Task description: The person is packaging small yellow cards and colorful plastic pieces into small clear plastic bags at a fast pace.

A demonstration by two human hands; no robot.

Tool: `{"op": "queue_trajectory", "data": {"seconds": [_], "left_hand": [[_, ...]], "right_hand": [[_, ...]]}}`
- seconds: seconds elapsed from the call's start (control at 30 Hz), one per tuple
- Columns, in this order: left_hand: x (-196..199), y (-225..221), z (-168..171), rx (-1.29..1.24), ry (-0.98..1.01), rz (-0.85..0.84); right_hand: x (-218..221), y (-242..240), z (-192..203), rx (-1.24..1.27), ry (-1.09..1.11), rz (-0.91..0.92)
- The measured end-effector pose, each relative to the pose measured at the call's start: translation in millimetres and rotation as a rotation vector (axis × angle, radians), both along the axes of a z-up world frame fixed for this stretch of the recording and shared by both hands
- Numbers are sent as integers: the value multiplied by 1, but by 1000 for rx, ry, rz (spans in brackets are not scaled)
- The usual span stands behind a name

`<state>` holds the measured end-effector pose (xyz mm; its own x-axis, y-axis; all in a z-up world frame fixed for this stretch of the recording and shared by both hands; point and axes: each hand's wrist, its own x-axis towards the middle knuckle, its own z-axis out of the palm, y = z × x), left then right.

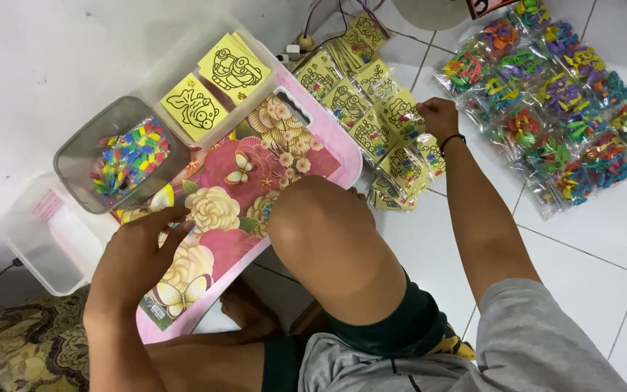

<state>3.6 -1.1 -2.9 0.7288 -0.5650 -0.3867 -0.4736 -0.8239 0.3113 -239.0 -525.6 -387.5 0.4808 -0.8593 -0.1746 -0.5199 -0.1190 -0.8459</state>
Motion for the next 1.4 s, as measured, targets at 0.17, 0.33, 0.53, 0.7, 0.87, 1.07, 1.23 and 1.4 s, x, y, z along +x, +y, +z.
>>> {"op": "queue_trajectory", "data": {"seconds": [0.17, 0.33, 0.53, 0.7, 0.87, 1.07, 1.23, 1.4], "left_hand": [[4, -2, -3, 15, 2, 4], [12, -2, -4, 53, 55, -77], [12, -4, -10, 15, 36, -113], [8, -5, -2, 25, 67, -102], [6, -4, 0, 30, 61, -96], [6, -8, 4, 30, 94, -78], [6, -8, 2, 29, 101, -73], [7, -7, 1, 26, 94, -77]], "right_hand": [[12, 23, 37, 219, -254, 4], [26, 68, 94, 240, -347, 136], [33, 95, 122, 112, -382, 275], [31, 78, 91, 150, -409, 227], [24, 69, 68, 215, -365, 182], [18, 72, 65, 121, -320, 164], [20, 79, 74, 97, -271, 175], [19, 86, 85, 93, -222, 184]]}}
